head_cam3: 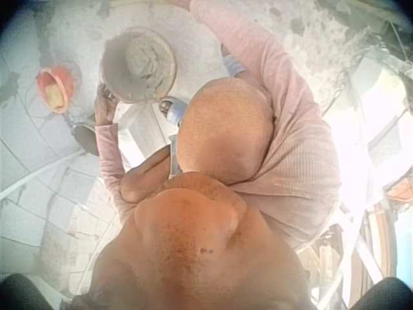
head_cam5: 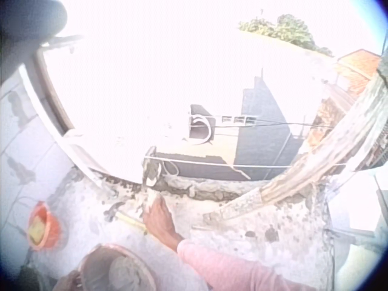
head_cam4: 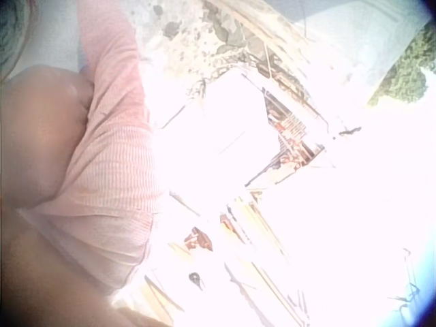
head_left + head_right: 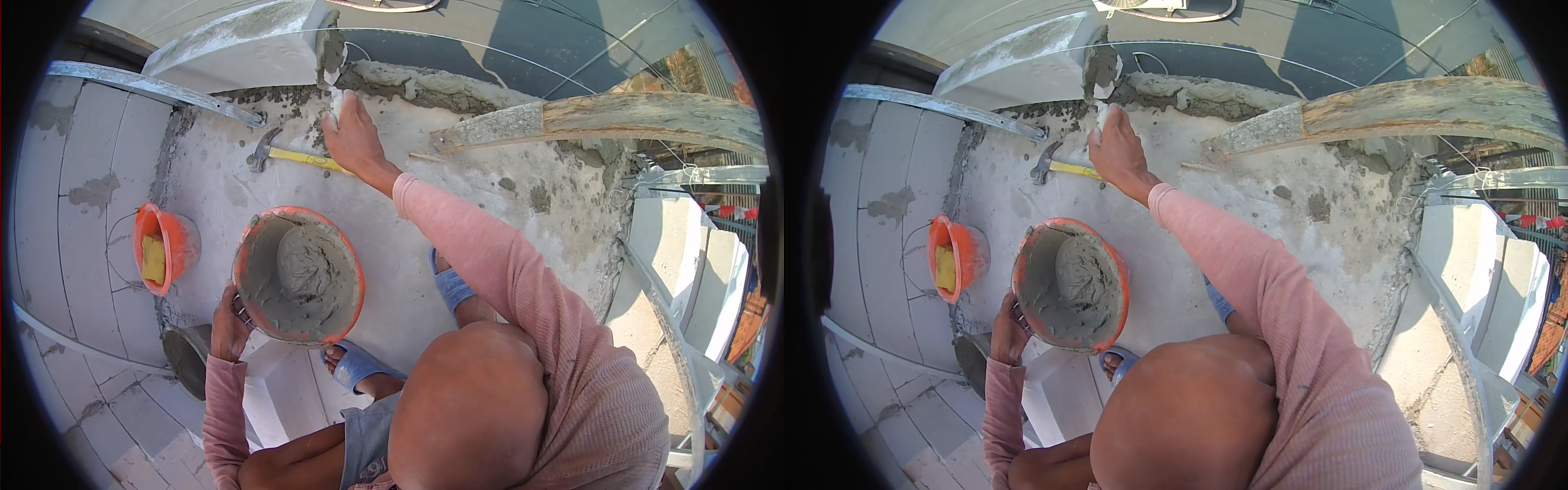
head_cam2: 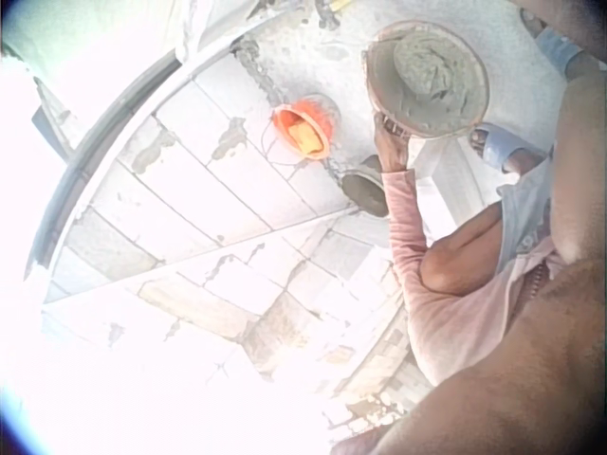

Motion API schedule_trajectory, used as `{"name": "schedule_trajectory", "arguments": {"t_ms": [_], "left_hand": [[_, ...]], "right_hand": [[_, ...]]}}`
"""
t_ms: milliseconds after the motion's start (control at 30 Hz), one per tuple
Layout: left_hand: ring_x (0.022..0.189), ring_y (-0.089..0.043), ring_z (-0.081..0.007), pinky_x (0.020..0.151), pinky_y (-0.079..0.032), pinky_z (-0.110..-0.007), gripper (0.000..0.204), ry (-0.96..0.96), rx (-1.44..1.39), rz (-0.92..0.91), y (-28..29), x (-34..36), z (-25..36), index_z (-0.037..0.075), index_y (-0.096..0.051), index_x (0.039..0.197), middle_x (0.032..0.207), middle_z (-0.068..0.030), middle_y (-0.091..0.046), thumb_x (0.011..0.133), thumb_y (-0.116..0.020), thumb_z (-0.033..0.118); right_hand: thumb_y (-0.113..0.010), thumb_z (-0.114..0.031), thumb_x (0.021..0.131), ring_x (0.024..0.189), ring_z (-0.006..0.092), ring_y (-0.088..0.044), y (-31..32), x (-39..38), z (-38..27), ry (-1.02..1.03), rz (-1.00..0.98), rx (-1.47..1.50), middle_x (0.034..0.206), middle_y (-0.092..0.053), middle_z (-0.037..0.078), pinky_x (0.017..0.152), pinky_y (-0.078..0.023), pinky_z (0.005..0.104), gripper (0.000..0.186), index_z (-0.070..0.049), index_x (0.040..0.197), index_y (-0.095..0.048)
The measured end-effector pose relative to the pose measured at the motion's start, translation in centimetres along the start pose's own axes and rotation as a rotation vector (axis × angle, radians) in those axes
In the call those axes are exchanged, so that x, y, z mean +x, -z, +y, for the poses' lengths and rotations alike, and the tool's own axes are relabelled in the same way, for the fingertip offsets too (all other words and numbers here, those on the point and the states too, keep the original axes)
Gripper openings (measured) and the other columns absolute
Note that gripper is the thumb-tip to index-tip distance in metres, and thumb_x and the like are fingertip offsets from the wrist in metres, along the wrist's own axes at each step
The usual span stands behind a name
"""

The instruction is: The person applies mortar to a lightweight concrete block using a trowel, then places the block on a ledge and uses a hammer and a tape measure to align it.

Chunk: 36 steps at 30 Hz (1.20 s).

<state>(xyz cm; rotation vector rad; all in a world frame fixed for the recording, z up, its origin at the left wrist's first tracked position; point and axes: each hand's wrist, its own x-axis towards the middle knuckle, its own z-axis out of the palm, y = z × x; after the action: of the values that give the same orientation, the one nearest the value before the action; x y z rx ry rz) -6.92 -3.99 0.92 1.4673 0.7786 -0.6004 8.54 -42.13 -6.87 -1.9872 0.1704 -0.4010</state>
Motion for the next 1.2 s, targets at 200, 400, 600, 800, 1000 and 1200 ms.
{"name": "schedule_trajectory", "arguments": {"t_ms": [200, 400, 600, 800, 1000, 1200], "left_hand": [[0.106, -0.067, -0.0212, 0.092, -0.056, -0.041, 0.047, -0.011, 0.01, -0.014, -0.1, 0.1, 0.0, 0.008, -0.058, 0.136, 0.118, -0.0087, -0.07, 0.111, -0.047, 0.046], [0.103, -0.069, -0.0203, 0.089, -0.058, -0.04, 0.045, -0.014, 0.017, -0.017, -0.3, 0.0, 0.1, 0.008, -0.059, 0.134, 0.117, -0.0084, -0.071, 0.111, -0.046, 0.045], [0.102, -0.069, -0.0204, 0.087, -0.058, -0.04, 0.044, -0.019, 0.002, -0.002, 0.2, 0.2, -0.2, 0.009, -0.06, 0.133, 0.117, -0.0084, -0.072, 0.111, -0.047, 0.045], [0.101, -0.069, -0.0212, 0.086, -0.058, -0.041, 0.046, -0.015, 0.026, 0.021, -0.3, -0.1, -0.2, 0.008, -0.06, 0.133, 0.115, -0.0085, -0.071, 0.11, -0.049, 0.047], [0.1, -0.069, -0.0213, 0.086, -0.058, -0.041, 0.048, -0.027, 0.033, 0.023, -0.2, -0.6, 0.1, 0.007, -0.06, 0.133, 0.114, -0.0088, -0.07, 0.109, -0.05, 0.047], [0.1, -0.069, -0.021, 0.085, -0.058, -0.041, 0.047, -0.031, 0.024, 0.023, -0.9, -0.1, 0.1, 0.007, -0.06, 0.134, 0.114, -0.0089, -0.07, 0.11, -0.049, 0.046]], "right_hand": [[-0.058, -0.021, 0.099, 0.111, 0.055, -0.06, 0.4, 1.9, -2.7, 0.007, 0.037, -0.013, 0.123, -0.055, 0.037, 0.098, -0.049, 0.0572, 0.05, 0.014, 0.129, -0.041], [-0.058, -0.021, 0.1, 0.091, 0.0525, -0.067, 1.0, -1.3, -3.2, 0.093, -0.04, -0.142, 0.122, -0.055, 0.035, 0.078, -0.057, 0.0562, 0.058, 0.016, 0.14, -0.037], [-0.059, -0.021, 0.102, 0.091, 0.0519, -0.067, 1.7, -4.4, -3.3, 0.086, -0.141, -0.171, 0.122, -0.055, 0.033, 0.074, -0.059, 0.0542, 0.061, 0.016, 0.144, -0.035], [-0.061, -0.024, 0.102, 0.094, 0.049, -0.068, 2.7, -7.4, -0.4, 0.093, -0.066, -0.053, 0.122, -0.058, 0.034, 0.075, -0.058, 0.0528, 0.057, 0.012, 0.142, -0.041], [-0.061, -0.024, 0.101, 0.121, 0.0503, -0.059, 2.3, -7.1, 0.6, -0.273, -0.139, 0.288, 0.135, -0.055, 0.035, 0.105, -0.046, 0.052, 0.059, 0.016, 0.14, -0.041], [-0.061, -0.031, 0.102, 0.097, 0.0416, -0.071, -4.3, -2.0, 4.2, -0.176, 0.039, 0.12, 0.127, -0.058, 0.036, 0.064, -0.06, 0.0451, 0.061, 0.015, 0.139, -0.043]]}}
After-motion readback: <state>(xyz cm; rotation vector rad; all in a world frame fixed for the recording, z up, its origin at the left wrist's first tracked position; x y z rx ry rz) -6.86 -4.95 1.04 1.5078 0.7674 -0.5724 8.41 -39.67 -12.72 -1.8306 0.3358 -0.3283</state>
